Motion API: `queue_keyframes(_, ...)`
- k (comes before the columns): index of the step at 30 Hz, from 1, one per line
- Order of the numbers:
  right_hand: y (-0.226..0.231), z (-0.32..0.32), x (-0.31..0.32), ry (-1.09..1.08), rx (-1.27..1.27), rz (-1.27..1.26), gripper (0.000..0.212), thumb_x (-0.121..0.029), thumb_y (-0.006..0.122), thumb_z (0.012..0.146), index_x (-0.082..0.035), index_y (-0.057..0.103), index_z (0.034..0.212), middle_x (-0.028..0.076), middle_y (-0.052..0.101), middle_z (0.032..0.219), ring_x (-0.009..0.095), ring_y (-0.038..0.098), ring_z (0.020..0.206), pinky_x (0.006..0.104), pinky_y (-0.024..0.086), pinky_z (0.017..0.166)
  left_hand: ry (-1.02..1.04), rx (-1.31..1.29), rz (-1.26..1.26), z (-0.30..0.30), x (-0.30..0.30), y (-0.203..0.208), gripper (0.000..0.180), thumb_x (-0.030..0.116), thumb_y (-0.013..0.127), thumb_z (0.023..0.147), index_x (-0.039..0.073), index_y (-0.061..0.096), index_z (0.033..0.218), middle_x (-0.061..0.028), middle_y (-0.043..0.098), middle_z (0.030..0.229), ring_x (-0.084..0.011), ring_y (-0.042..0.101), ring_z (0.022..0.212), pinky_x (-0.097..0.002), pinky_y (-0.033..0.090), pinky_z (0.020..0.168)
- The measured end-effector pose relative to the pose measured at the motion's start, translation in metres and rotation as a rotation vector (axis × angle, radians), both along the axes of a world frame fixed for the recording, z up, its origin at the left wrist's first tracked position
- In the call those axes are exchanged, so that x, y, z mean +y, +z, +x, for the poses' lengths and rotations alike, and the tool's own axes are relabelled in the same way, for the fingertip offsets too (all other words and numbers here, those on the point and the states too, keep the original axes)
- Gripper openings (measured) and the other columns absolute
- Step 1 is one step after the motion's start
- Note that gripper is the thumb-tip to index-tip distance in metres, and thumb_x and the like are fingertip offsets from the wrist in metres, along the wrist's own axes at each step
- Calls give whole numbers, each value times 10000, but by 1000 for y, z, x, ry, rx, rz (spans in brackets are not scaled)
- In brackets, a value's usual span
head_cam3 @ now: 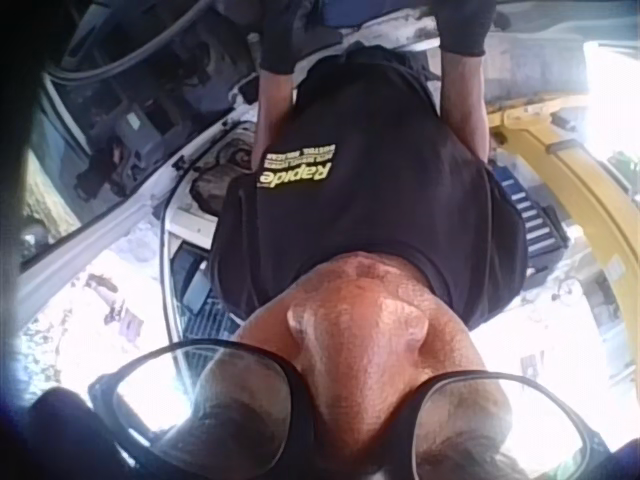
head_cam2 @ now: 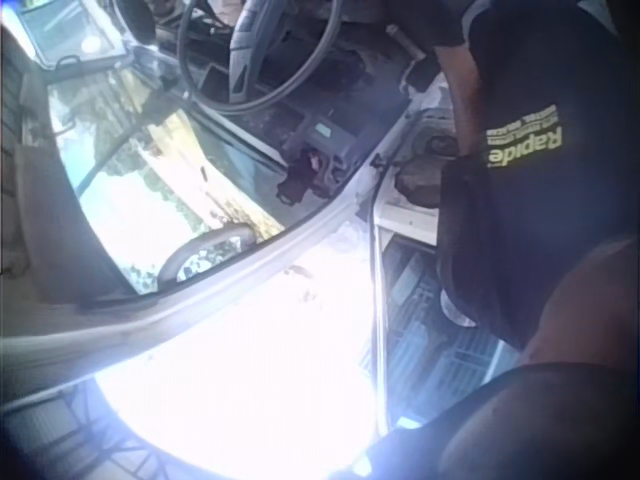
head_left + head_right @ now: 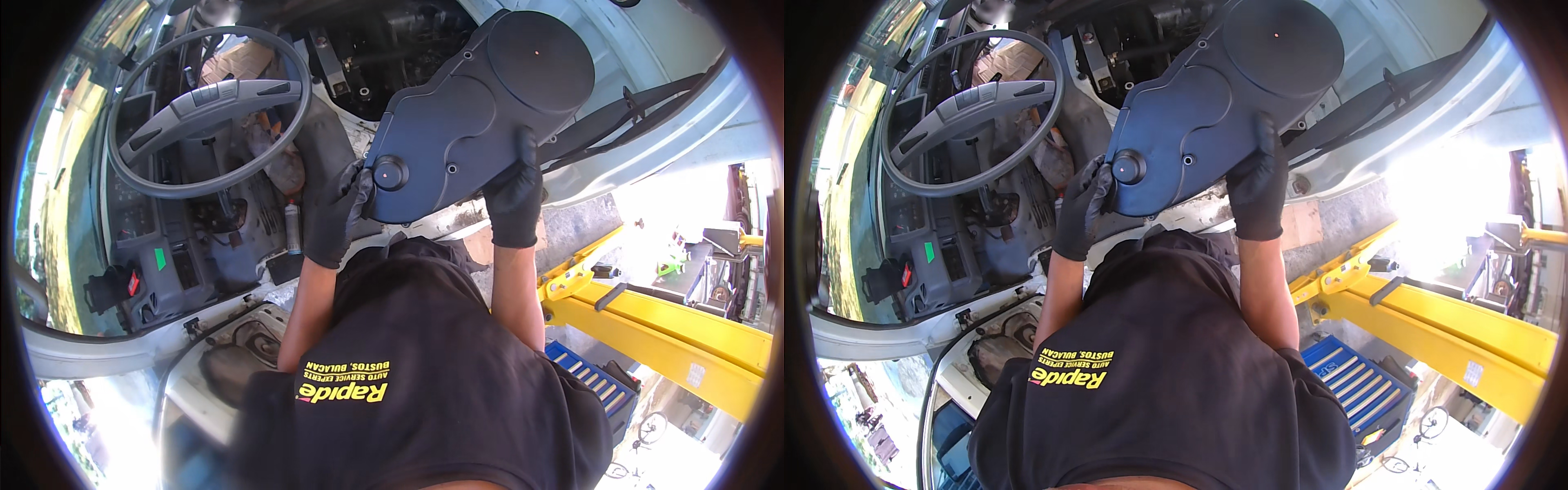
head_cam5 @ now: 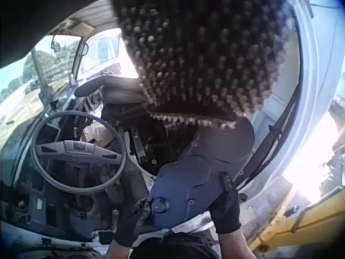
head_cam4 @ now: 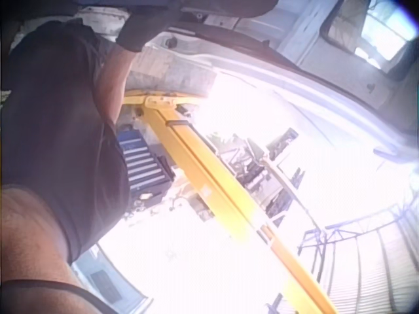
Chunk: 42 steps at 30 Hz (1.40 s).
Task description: The person uses a green marker to label a removed engine cover and then writes 'ORIGINAL' on the engine block inside the vehicle. The person also handles a socket wrench and other tools while working under the hood.
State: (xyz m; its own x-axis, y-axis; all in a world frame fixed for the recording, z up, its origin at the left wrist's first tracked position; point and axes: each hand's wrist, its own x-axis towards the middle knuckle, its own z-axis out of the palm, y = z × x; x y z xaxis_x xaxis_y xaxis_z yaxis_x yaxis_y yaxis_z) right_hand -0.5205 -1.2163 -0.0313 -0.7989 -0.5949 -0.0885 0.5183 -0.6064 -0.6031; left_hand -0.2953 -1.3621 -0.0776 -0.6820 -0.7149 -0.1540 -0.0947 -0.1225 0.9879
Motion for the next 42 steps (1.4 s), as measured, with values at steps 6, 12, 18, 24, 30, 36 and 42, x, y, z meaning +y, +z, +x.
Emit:
queue_keyframes(6,3,-31,43,-47,146,88,452,-313,513,1095,-70,496,1477,117,596,1426,255,567,1317,423,458,1113,-177,-43,-462,13,20,-20,332,199,582,1069,-25,631,1310,-85,694,1032,-139,619,900,-299,505,812)
queue_keyframes(12,5,-38,56,-158,168,195,560,-375,494,1099,-88,392,1569,147,532,1507,305,516,1375,439,425,1147,-222,44,-88,-4,35,-28,317,174,574,1073,-12,624,1325,-44,684,1041,-104,597,939,-283,489,842)
queue_keyframes(18,31,-75,74,-247,715,729,671,-560,464,1063,-115,392,1560,133,426,1590,341,376,1484,563,329,1196,40,66,-319,-36,-4,-36,290,200,569,1061,-15,635,1246,-88,681,976,-151,603,891,-330,493,829)
queue_keyframes(24,40,-82,9,-397,521,442,565,-414,539,1050,-79,443,1495,141,474,1531,301,508,1359,458,420,1117,179,189,-251,-104,-63,-54,287,204,575,1058,33,647,1277,-36,640,940,-109,548,860,-293,482,794)
queue_keyframes(30,-2,-137,-96,-656,1025,356,410,-257,612,1007,-1,581,1326,147,637,1315,235,622,1174,405,484,1017,444,-107,-487,-169,-151,-147,390,353,597,1004,116,663,1306,-199,714,1147,-410,678,1083,-503,532,877)
queue_keyframes(36,-38,-194,-225,-471,841,253,313,-173,717,950,18,630,1181,127,677,1170,196,647,1022,346,510,920,303,-631,-594,-199,-226,-235,418,442,589,969,119,683,1217,-214,711,1164,-421,690,1043,-544,547,868)
queue_keyframes(42,-116,-243,-343,-405,929,216,314,-96,784,902,29,622,1140,91,686,1102,150,635,969,323,536,847,191,-646,-902,-225,-263,-307,200,251,642,897,115,725,1019,-151,709,1048,-379,676,984,-529,548,833)
